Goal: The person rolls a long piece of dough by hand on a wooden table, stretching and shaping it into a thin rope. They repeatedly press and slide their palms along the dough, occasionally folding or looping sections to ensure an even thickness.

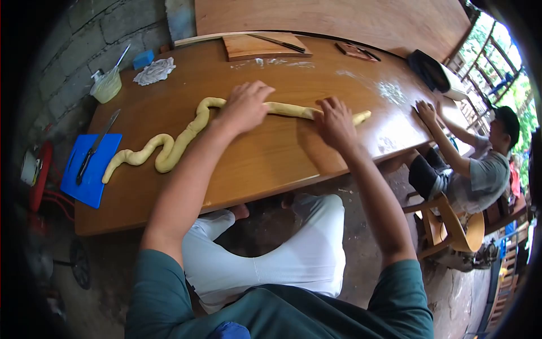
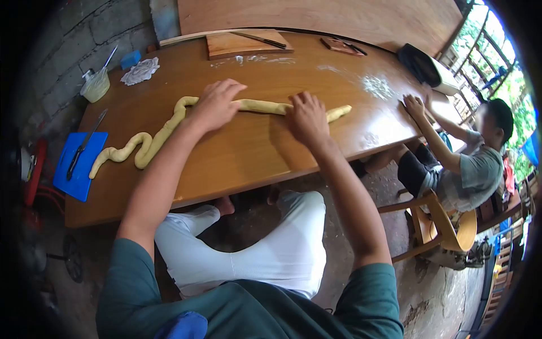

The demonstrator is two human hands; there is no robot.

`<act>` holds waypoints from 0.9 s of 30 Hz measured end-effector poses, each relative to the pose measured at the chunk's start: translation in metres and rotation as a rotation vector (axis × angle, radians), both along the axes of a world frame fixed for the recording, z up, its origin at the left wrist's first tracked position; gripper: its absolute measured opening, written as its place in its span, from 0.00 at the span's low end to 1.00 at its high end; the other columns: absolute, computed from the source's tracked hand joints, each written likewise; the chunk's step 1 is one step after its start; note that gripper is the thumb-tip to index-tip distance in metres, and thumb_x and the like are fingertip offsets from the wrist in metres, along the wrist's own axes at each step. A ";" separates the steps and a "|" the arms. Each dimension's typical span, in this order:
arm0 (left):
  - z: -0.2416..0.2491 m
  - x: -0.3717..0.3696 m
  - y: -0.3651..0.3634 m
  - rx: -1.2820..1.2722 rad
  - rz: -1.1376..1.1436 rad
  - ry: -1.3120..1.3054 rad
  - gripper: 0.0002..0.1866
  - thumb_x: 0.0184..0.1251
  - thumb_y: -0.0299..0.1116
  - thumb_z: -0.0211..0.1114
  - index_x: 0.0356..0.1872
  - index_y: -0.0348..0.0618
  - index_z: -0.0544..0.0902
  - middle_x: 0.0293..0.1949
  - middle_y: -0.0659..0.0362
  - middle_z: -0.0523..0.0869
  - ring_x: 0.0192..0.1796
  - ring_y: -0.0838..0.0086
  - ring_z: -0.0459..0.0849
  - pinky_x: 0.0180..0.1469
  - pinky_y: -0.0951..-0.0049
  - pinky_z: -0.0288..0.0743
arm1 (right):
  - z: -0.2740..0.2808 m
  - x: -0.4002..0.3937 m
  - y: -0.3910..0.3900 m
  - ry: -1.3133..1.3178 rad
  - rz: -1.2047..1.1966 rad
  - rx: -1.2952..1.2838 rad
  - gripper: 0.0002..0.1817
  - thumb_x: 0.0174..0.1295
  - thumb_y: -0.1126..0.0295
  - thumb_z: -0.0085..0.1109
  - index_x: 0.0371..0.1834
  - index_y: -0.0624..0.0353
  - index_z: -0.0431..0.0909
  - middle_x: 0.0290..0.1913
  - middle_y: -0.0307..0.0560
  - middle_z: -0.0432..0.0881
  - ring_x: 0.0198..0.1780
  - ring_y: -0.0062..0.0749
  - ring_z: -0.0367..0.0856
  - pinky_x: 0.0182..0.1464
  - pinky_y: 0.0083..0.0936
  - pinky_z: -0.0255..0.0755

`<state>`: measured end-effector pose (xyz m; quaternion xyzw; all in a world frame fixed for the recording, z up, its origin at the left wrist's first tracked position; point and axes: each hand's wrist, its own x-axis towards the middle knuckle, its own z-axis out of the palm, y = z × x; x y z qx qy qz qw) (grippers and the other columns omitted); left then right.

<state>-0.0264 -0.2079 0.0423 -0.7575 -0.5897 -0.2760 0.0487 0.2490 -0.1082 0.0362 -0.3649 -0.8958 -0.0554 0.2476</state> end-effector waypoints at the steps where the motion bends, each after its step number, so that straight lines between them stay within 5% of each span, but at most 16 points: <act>1: 0.005 0.012 0.001 -0.004 -0.020 -0.047 0.23 0.83 0.46 0.62 0.66 0.40 0.84 0.69 0.42 0.83 0.70 0.53 0.83 0.74 0.53 0.74 | -0.005 -0.013 -0.013 0.001 0.025 -0.198 0.23 0.79 0.56 0.54 0.67 0.59 0.79 0.63 0.59 0.83 0.72 0.55 0.77 0.74 0.54 0.67; 3: -0.022 0.035 0.011 -0.192 -0.171 -0.158 0.30 0.86 0.52 0.56 0.74 0.39 0.78 0.78 0.41 0.75 0.81 0.50 0.72 0.84 0.52 0.62 | -0.064 -0.029 -0.004 -0.068 -0.012 0.149 0.29 0.83 0.50 0.46 0.75 0.60 0.74 0.72 0.62 0.79 0.79 0.56 0.72 0.82 0.58 0.59; 5: -0.047 0.045 0.019 -0.150 -0.005 0.035 0.37 0.89 0.59 0.46 0.83 0.41 0.67 0.86 0.42 0.63 0.89 0.50 0.57 0.89 0.50 0.48 | -0.051 -0.040 0.012 -0.172 -0.123 -0.042 0.36 0.84 0.44 0.39 0.83 0.59 0.66 0.81 0.63 0.70 0.85 0.55 0.64 0.87 0.60 0.48; 7: -0.026 0.039 0.027 -0.276 0.037 0.004 0.38 0.89 0.61 0.41 0.85 0.42 0.64 0.87 0.42 0.59 0.89 0.50 0.54 0.90 0.49 0.46 | -0.015 -0.048 0.038 -0.487 -0.072 -0.217 0.38 0.84 0.41 0.37 0.87 0.54 0.62 0.86 0.59 0.64 0.87 0.55 0.59 0.87 0.63 0.43; 11: -0.021 0.057 0.064 -0.430 0.229 -0.022 0.48 0.87 0.67 0.31 0.87 0.30 0.53 0.89 0.37 0.48 0.91 0.43 0.45 0.90 0.48 0.38 | -0.060 -0.069 0.130 -0.405 -0.151 -0.219 0.40 0.84 0.34 0.27 0.91 0.41 0.53 0.93 0.49 0.45 0.93 0.50 0.37 0.87 0.67 0.35; 14: -0.013 0.062 0.115 -0.543 0.366 -0.111 0.50 0.86 0.69 0.26 0.88 0.31 0.51 0.90 0.38 0.44 0.91 0.44 0.37 0.90 0.44 0.27 | -0.050 -0.084 0.162 -0.404 -0.174 -0.292 0.42 0.83 0.32 0.25 0.93 0.42 0.49 0.94 0.45 0.37 0.94 0.48 0.30 0.88 0.65 0.30; 16: -0.015 0.050 0.145 -0.542 0.403 -0.191 0.45 0.87 0.66 0.25 0.89 0.41 0.54 0.91 0.43 0.43 0.92 0.47 0.34 0.89 0.40 0.25 | -0.052 -0.096 0.182 -0.378 -0.165 -0.323 0.43 0.83 0.32 0.27 0.93 0.43 0.49 0.95 0.45 0.36 0.94 0.48 0.29 0.88 0.65 0.29; 19: -0.015 0.030 0.176 -0.503 0.429 -0.215 0.42 0.87 0.64 0.26 0.89 0.49 0.56 0.91 0.47 0.41 0.92 0.49 0.32 0.89 0.40 0.23 | -0.061 -0.109 0.217 -0.241 -0.215 -0.241 0.41 0.83 0.34 0.33 0.91 0.45 0.55 0.94 0.48 0.42 0.93 0.48 0.34 0.88 0.63 0.34; 21: -0.016 0.021 0.196 -0.474 0.437 -0.220 0.40 0.88 0.63 0.27 0.90 0.52 0.56 0.92 0.48 0.40 0.92 0.50 0.31 0.89 0.40 0.23 | -0.062 -0.117 0.237 -0.057 -0.250 -0.040 0.38 0.82 0.37 0.41 0.85 0.51 0.67 0.90 0.54 0.55 0.91 0.51 0.49 0.88 0.57 0.45; 22: -0.020 0.016 0.209 -0.431 0.488 -0.205 0.39 0.88 0.61 0.28 0.90 0.51 0.56 0.92 0.49 0.38 0.92 0.51 0.30 0.89 0.40 0.23 | -0.048 -0.120 0.229 0.188 -0.155 -0.039 0.35 0.82 0.39 0.47 0.75 0.57 0.76 0.79 0.58 0.72 0.81 0.56 0.68 0.82 0.52 0.58; 23: -0.025 0.014 0.220 -0.392 0.537 -0.193 0.39 0.89 0.60 0.29 0.90 0.51 0.56 0.92 0.49 0.37 0.92 0.52 0.30 0.89 0.40 0.22 | -0.044 -0.121 0.234 0.185 -0.144 -0.049 0.35 0.82 0.39 0.47 0.75 0.57 0.76 0.79 0.58 0.72 0.81 0.56 0.68 0.82 0.52 0.58; 27: -0.043 -0.004 0.264 0.032 0.541 -0.139 0.34 0.87 0.50 0.46 0.83 0.38 0.67 0.89 0.43 0.51 0.91 0.47 0.46 0.90 0.41 0.36 | -0.050 -0.138 0.277 0.254 -0.116 0.073 0.31 0.82 0.41 0.49 0.65 0.59 0.80 0.64 0.57 0.82 0.68 0.57 0.79 0.70 0.53 0.69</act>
